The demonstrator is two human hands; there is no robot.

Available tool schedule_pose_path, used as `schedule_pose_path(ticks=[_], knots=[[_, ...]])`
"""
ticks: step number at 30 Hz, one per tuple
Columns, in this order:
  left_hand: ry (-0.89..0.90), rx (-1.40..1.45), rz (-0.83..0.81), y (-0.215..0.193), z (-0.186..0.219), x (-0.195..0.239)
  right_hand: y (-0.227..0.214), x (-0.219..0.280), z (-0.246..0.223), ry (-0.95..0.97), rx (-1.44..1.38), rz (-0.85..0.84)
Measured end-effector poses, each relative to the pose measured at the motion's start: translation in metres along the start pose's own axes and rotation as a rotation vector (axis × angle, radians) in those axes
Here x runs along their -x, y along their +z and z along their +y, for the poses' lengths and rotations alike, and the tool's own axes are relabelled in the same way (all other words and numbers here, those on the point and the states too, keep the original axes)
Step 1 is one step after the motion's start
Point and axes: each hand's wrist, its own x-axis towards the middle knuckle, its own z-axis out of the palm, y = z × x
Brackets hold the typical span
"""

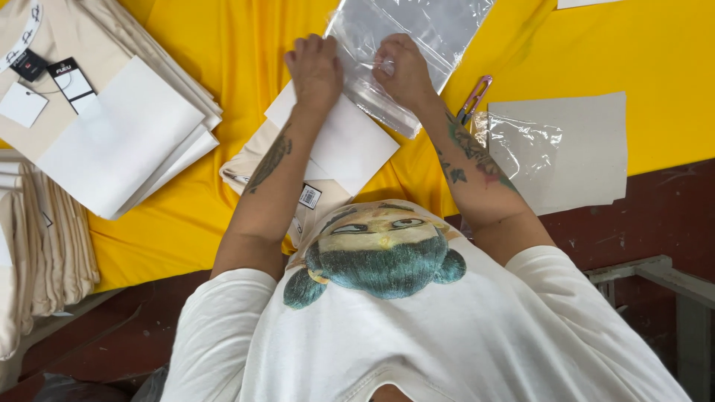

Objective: Folding t-shirts and placing them into individual plastic bags for packaging at a factory station.

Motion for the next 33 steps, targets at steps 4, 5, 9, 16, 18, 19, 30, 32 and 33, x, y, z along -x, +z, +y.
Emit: schedule_pose_path(ticks=[4, 5, 9, 16, 18, 19, 30, 32, 33], knots=[[-0.366, 0.145, -0.267, -0.024, -0.057, 0.025, -0.004, -0.010, -0.032, 0.246, -0.151, -0.062], [-0.376, 0.143, -0.265, -0.044, -0.056, 0.023, 0.001, -0.012, -0.027, 0.241, -0.152, -0.070], [-0.518, 0.306, -0.707, -0.077, -0.064, 0.028, 0.006, -0.008, -0.024, 0.201, -0.528, -0.121], [-0.416, 0.623, -0.780, -0.115, -0.053, 0.037, -0.017, -0.003, -0.067, 0.203, -0.454, -0.346], [-0.344, 0.628, -0.770, -0.116, -0.041, 0.033, -0.014, -0.001, -0.070, 0.170, -0.394, -0.399], [-0.282, 0.634, -0.757, -0.117, -0.035, 0.033, -0.012, 0.001, -0.071, 0.135, -0.334, -0.461], [-0.030, 0.725, -0.552, -0.082, -0.003, 0.020, 0.000, 0.016, -0.052, -0.191, 0.018, -0.513], [0.025, 0.686, -0.522, -0.078, -0.004, 0.019, -0.005, 0.016, -0.055, -0.133, 0.020, -0.568], [-0.001, 0.697, -0.526, -0.080, -0.003, 0.017, -0.003, 0.017, -0.051, -0.220, 0.046, -0.536]])
